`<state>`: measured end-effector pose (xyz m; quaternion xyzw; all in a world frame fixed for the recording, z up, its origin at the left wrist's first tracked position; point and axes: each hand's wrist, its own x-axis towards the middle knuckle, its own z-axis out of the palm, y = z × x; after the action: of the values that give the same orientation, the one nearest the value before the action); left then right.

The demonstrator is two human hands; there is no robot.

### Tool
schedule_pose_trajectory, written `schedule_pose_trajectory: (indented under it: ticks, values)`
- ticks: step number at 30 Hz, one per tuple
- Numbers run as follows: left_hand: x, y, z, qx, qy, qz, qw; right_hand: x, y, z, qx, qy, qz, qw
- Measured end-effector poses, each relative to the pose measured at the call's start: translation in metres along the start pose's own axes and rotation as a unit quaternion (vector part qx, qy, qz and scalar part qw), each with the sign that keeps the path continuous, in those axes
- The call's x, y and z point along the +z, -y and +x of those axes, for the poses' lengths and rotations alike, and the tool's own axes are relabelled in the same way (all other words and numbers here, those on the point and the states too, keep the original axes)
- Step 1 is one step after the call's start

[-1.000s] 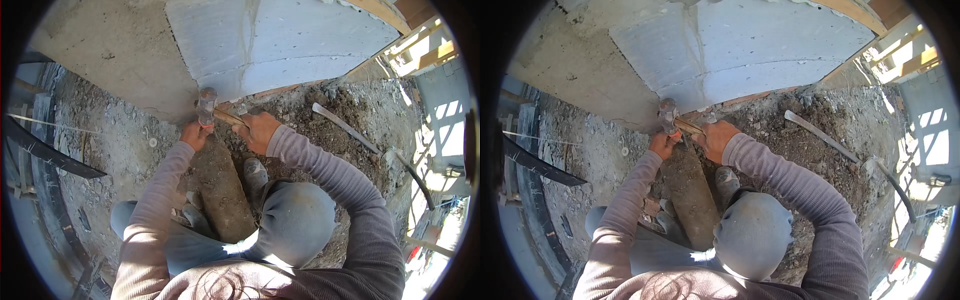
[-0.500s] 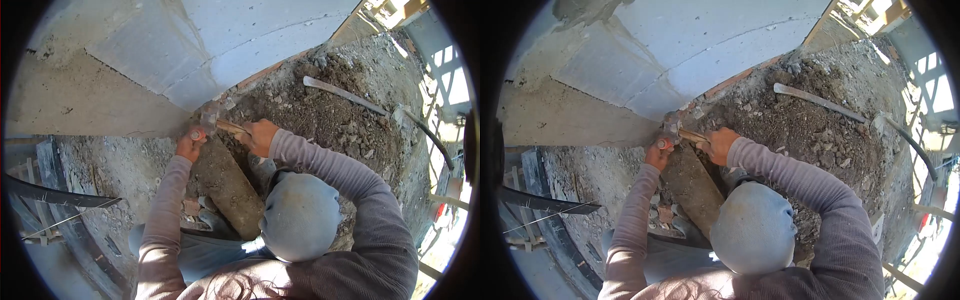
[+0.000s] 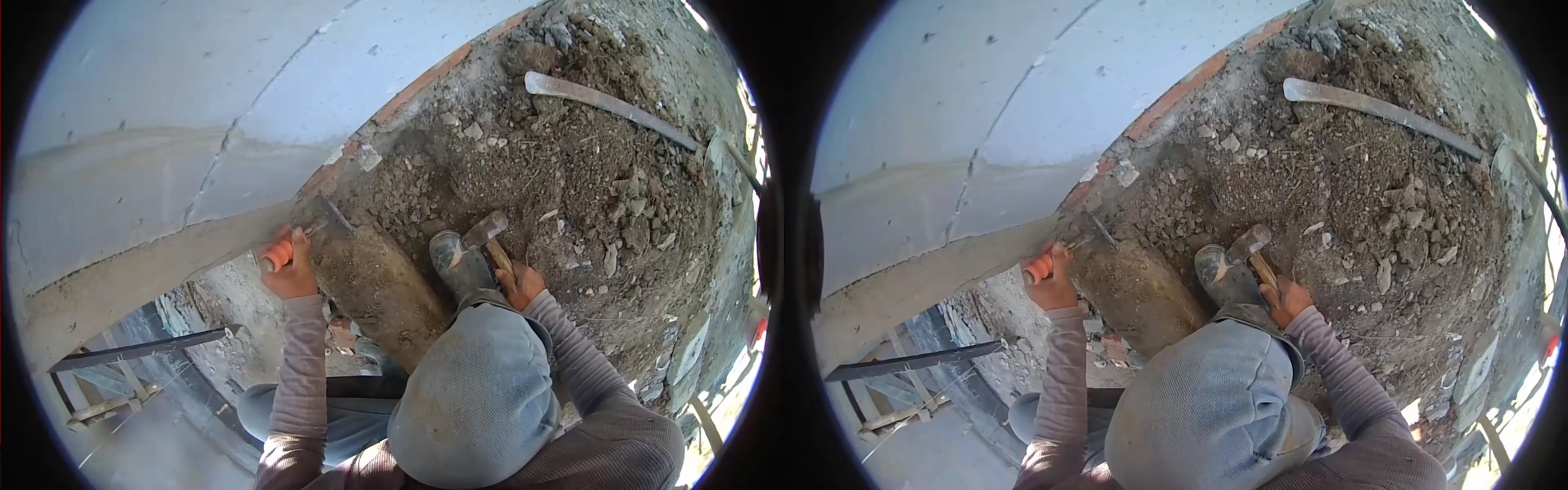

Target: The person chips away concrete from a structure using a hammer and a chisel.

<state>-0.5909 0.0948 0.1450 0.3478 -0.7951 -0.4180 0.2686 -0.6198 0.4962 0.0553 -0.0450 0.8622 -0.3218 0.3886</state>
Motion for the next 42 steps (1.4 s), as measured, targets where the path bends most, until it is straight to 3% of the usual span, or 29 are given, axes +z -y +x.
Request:
schedule_pose_trajectory:
  ticks: [2,4,8,10,11,13,14,16,20,22,23,24,25,27,29,30,34,36,37,38,39,40,42]
  values:
    - [0.017,0.013,0.001,0.013,-0.019,-0.006,1.0,-0.004,0.003,0.001,0.005,0.006,0.002,1.0]
    - [0.034,0.016,-0.006,0.051,-0.05,0.081,0.994,-0.006,0.005,0.0,0.015,0.014,0.026,0.999]
    - [0.057,0.004,-0.011,0.016,-0.031,0.132,0.991,-0.003,0.0,0.001,-0.011,-0.003,0.033,0.999]
    - [0.069,0.011,-0.008,0.017,-0.079,0.11,0.991,-0.005,0.002,0.0,-0.006,0.0,0.038,0.999]
    - [0.065,0.019,-0.007,0.017,-0.081,0.111,0.99,-0.007,0.003,0.0,-0.007,0.001,0.038,0.999]
    - [0.048,0.033,0.002,-0.112,-0.037,-0.146,0.982,-0.008,0.007,-0.001,0.005,0.01,0.039,0.999]
    - [0.039,0.034,0.001,-0.109,-0.038,-0.145,0.983,-0.007,0.006,-0.001,0.001,0.01,0.041,0.999]
    - [0.019,0.025,-0.01,-0.185,-0.16,-0.204,0.948,-0.007,0.003,0.0,-0.014,0.004,0.034,0.999]
    - [-0.027,-0.019,-0.051,-0.111,-0.115,-0.131,0.978,-0.028,0.021,-0.008,0.015,0.042,-0.011,0.999]
    - [-0.051,-0.048,-0.068,-0.113,-0.02,-0.078,0.99,-0.053,0.05,-0.016,0.011,0.077,-0.204,0.976]
    - [-0.066,-0.054,-0.076,-0.115,-0.027,-0.079,0.99,-0.067,0.072,-0.019,0.007,0.079,-0.209,0.975]
    - [-0.081,-0.059,-0.083,-0.125,0.021,-0.076,0.989,-0.083,0.098,-0.016,-0.153,-0.037,-0.157,0.975]
    - [-0.093,-0.061,-0.09,-0.133,0.069,-0.074,0.986,-0.09,0.121,-0.007,-0.306,-0.151,-0.098,0.935]
    - [-0.1,-0.057,-0.098,-0.137,0.095,-0.098,0.981,-0.079,0.157,0.032,-0.429,-0.118,-0.054,0.894]
    - [-0.101,-0.05,-0.102,-0.212,0.212,-0.18,0.937,-0.04,0.18,0.094,-0.501,-0.038,-0.128,0.855]
    - [-0.091,-0.058,-0.103,-0.263,0.216,-0.187,0.922,-0.006,0.181,0.134,-0.504,0.015,-0.235,0.831]
    - [-0.077,-0.071,-0.111,-0.217,0.282,-0.173,0.918,0.068,0.202,0.216,-0.607,0.047,-0.373,0.7]
    - [-0.08,-0.081,-0.11,-0.118,0.382,-0.013,0.916,0.094,0.208,0.235,-0.639,0.036,-0.357,0.681]
    - [-0.08,-0.07,-0.117,-0.115,0.386,-0.021,0.915,0.099,0.211,0.242,-0.67,0.022,-0.339,0.66]
    - [-0.081,-0.052,-0.129,-0.157,0.349,-0.122,0.916,0.105,0.213,0.247,-0.661,0.02,-0.348,0.664]
    - [-0.08,-0.041,-0.135,-0.199,0.309,-0.219,0.904,0.112,0.217,0.25,-0.7,0.001,-0.334,0.632]
    - [-0.077,-0.053,-0.131,-0.183,0.312,-0.164,0.918,0.115,0.218,0.249,-0.737,-0.019,-0.315,0.597]
    - [-0.082,-0.063,-0.122,-0.172,0.336,-0.12,0.918,0.112,0.218,0.248,-0.73,-0.005,-0.309,0.61]
